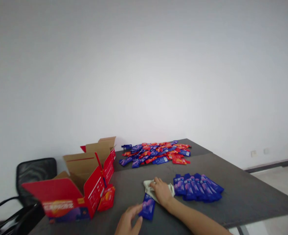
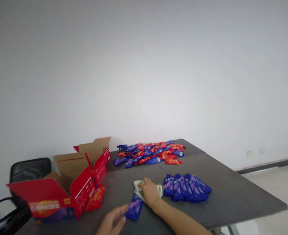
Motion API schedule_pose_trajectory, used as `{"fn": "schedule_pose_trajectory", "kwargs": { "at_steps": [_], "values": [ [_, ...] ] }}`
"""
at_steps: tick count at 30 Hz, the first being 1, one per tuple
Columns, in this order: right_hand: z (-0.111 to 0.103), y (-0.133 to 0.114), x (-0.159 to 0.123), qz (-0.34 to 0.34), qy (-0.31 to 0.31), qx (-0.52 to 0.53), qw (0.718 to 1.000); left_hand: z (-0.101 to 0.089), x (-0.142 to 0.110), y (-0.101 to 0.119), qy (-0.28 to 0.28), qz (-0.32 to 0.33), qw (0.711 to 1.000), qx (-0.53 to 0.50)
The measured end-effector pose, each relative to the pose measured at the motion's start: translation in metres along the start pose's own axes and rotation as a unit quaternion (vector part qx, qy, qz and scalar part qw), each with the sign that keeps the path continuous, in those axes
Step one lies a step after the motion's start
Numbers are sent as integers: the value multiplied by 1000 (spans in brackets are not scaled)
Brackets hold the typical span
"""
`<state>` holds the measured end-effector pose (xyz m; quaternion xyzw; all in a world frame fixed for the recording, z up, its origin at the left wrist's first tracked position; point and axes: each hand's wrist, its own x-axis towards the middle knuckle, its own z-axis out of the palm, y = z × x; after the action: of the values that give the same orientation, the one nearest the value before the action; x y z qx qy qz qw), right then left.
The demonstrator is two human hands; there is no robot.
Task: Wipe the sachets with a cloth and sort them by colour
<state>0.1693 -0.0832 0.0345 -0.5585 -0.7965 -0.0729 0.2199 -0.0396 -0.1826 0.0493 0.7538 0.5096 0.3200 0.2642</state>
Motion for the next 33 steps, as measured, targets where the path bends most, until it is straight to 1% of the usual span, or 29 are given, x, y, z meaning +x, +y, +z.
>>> {"fn": "schedule_pose_trajectory", "kwargs": {
  "at_steps": [1, 2, 3, 5, 9, 11, 12, 13, 14, 15, 16, 17, 18, 19, 20, 22, 24, 25, 27, 30, 33],
  "values": [
    [-7, 0, -2, -2, -13, 24, 1000, 5, 3, 1, 28, 20, 998, 58],
    [-13, 0, -4, -2, -25, 48, 999, 11, 7, 4, 42, 33, 992, 115],
    [-20, 0, -6, -2, -24, 64, 998, 16, 10, 7, 51, 35, 984, 169],
    [-34, -1, -10, -4, -8, 88, 996, 25, 17, 16, 37, 16, 968, 249],
    [-63, -3, -24, -29, 35, 114, 992, 40, 31, 29, -4, -34, 936, 349],
    [-74, -4, -32, -34, 46, 130, 990, 43, 38, 28, -8, -42, 928, 370],
    [-78, -4, -37, -36, 50, 142, 988, 42, 41, 26, -1, -46, 929, 366],
    [-80, -5, -41, -37, 55, 157, 985, 40, 45, 23, 11, -51, 937, 345],
    [-81, -6, -46, -39, 59, 172, 983, 37, 48, 19, 24, -58, 952, 299],
    [-81, -7, -51, -40, 63, 186, 980, 33, 51, 14, 36, -72, 971, 225],
    [-80, -9, -56, -42, 64, 197, 977, 29, 53, 9, 45, -96, 986, 126],
    [-78, -11, -60, -44, 60, 205, 976, 26, 54, 4, 48, -126, 991, 10],
    [-75, -14, -64, -46, 54, 210, 975, 24, 54, 0, 44, -159, 980, -107],
    [-71, -18, -67, -48, 45, 211, 975, 22, 53, -3, 37, -196, 957, -209],
    [-66, -22, -70, -52, 33, 209, 976, 23, 50, -6, 30, -229, 929, -289],
    [-56, -30, -72, -69, -2, 193, 979, 27, 43, -9, 12, -263, 882, -390],
    [-45, -37, -73, -90, -48, 161, 982, 33, 35, -10, -3, -269, 857, -438],
    [-40, -39, -72, -99, -69, 144, 982, 36, 32, -10, -7, -268, 852, -450],
    [-33, -43, -70, -104, -95, 116, 983, 40, 26, -10, -9, -262, 849, -458],
    [-30, -43, -64, -77, -104, 87, 988, 40, 19, -10, -12, -244, 854, -460],
    [-31, -38, -52, -16, -106, 46, 993, 39, 18, -10, -14, -245, 856, -455]
  ]
}}
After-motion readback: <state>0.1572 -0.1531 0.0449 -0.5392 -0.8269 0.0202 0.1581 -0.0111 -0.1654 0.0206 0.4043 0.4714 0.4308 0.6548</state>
